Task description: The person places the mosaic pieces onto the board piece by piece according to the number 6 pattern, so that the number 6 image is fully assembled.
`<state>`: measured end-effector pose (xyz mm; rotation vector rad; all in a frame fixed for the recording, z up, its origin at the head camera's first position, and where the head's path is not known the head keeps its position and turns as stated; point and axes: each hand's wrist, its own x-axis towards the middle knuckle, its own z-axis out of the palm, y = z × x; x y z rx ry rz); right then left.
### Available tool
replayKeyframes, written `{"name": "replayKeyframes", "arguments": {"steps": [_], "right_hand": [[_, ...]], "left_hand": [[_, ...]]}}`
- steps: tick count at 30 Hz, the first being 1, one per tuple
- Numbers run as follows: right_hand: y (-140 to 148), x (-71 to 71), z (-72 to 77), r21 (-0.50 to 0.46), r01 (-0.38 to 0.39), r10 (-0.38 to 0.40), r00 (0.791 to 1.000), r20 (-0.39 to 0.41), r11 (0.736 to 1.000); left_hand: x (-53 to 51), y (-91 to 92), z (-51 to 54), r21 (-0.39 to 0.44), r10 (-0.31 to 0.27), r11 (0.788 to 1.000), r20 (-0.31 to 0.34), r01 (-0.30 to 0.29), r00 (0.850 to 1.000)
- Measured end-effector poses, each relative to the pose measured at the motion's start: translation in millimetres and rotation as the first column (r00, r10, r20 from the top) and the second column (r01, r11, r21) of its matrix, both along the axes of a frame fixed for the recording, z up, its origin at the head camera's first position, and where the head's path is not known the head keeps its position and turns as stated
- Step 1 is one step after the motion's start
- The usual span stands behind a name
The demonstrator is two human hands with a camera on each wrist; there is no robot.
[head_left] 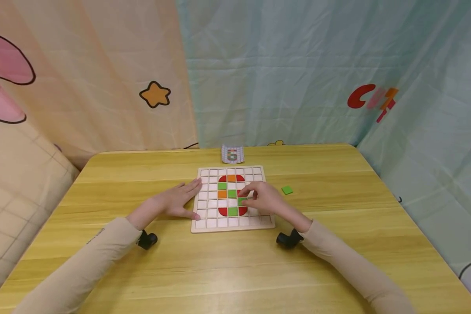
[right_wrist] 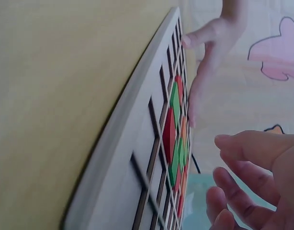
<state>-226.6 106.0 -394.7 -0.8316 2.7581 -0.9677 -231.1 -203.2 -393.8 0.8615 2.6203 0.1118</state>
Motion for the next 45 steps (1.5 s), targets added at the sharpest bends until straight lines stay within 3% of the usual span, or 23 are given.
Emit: {"name": "replayKeyframes", "arguments": {"steps": [10,18,31,45], "right_hand": [[45.5,-6.4,0.4,-0.046,0.15,-0.15,0.989,-0.01,0.988],[82.2,-7.1,-4.8,-0.074,0.204,-0.207,0.977,-0.044,0.976],[114.1,-16.0,-8.8,0.062,0.358,-0.359,0.933,0.005,0.932],[111.3,-18.9,-2.3,0.228,0.387,-0.41,0.91,0.058,0.893]], "left_hand": [[0.5,-1.7,-1.1,0.013,-0.007,1.0,-0.013,0.008,1.0],[0.9,-2.0,-2.9,0.025,-0.015,1.0,-0.021,0.015,1.0],[1.8,-1.7,-2.0,0.026,-0.012,1.0,-0.02,0.013,1.0],[0.5,-1.7,-2.9,0.019,-0.008,1.0,-0.015,0.008,1.0]]}}
